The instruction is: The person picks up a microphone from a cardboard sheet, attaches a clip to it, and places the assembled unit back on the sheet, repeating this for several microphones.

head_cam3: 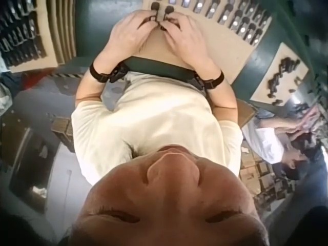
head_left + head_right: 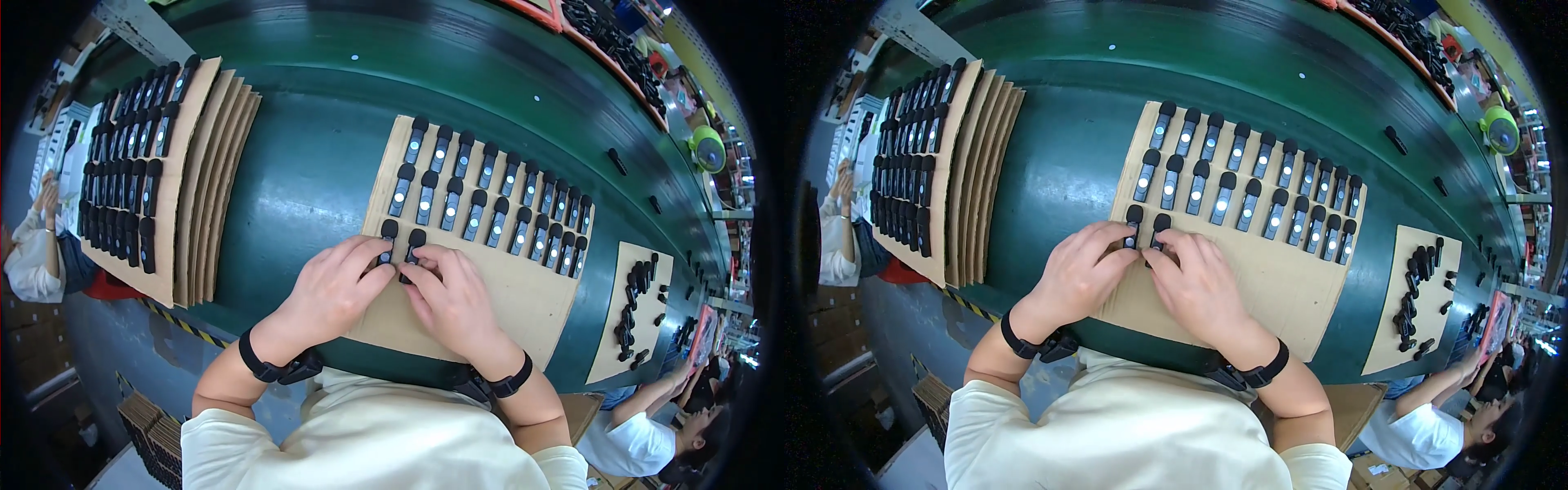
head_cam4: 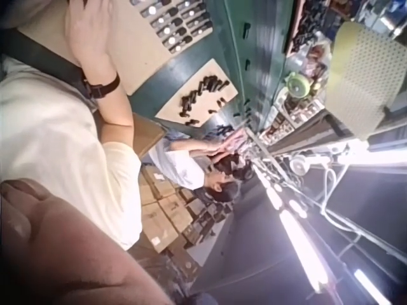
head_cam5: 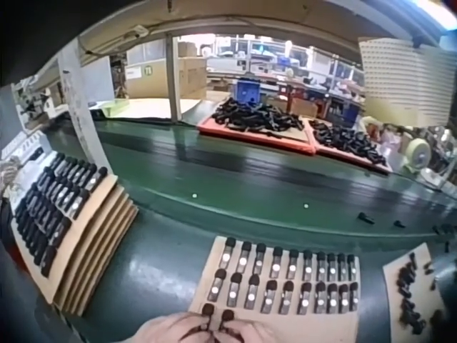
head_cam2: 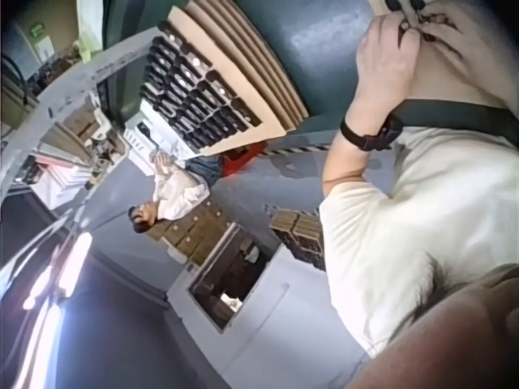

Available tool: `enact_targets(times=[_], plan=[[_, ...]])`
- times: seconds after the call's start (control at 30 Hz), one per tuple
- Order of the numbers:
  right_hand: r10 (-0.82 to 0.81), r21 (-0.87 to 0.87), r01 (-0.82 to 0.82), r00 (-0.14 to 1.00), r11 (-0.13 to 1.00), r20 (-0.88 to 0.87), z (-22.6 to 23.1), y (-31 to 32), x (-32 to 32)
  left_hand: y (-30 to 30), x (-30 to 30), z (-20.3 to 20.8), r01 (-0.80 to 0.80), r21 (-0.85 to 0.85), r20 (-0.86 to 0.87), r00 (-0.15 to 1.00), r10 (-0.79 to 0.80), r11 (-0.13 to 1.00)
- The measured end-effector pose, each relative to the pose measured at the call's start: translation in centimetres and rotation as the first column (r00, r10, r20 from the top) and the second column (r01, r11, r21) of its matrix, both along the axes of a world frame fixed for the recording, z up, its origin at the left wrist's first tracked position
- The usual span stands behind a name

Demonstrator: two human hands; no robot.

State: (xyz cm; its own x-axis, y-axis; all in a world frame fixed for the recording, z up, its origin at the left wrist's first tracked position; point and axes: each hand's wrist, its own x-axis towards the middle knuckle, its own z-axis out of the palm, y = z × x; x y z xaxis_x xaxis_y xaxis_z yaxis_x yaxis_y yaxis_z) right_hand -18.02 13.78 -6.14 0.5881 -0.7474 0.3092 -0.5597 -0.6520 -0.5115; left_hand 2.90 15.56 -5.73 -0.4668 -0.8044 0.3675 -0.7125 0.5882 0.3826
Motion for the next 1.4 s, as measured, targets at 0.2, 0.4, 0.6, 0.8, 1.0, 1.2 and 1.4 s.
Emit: enact_targets(times=[0.2, 0.4, 0.6, 0.8, 1.0, 1.2, 1.4], plan=[[-0.058, -0.002, 0.058, 0.998, 0.998, 0.001, -0.1, -0.2, -0.4, -0.9, -0.2, -0.1, 0.007, -0.004, -0.027, 1.000, -0.007, 1.000], [-0.092, 0.100, 0.086, 0.994, 0.991, 0.059, 3.6, -0.8, -2.6, -0.9, -0.5, 0.9, 0.008, 0.065, -0.087, 0.996, -0.002, 0.998], [-0.237, 0.161, 0.237, 0.971, 0.958, -0.015, 7.3, -5.7, -10.7, -0.7, -0.3, 1.0, -0.050, 0.046, -0.108, 0.993, 0.055, 0.998], [-0.456, -0.040, 0.460, 0.858, 0.887, -0.238, 5.4, -16.9, -22.8, -1.1, -1.1, 1.9, -0.086, 0.005, -0.164, 0.983, 0.085, 0.996], [-0.649, -0.173, 0.636, 0.670, 0.752, -0.361, 2.4, -23.5, -27.8, -2.3, -3.9, 3.8, -0.087, -0.055, -0.224, 0.972, 0.073, 0.995], [-0.302, -0.113, 0.281, 0.910, 0.953, -0.284, 5.3, -21.5, -22.7, -3.7, -5.9, 5.7, -0.034, -0.127, -0.186, 0.983, 0.010, 0.991], [0.277, 0.308, -0.250, 0.960, 0.918, -0.046, 10.4, -10.1, -13.1, -5.4, -9.7, 8.0, 0.033, -0.117, -0.209, 0.976, -0.057, 0.993]])
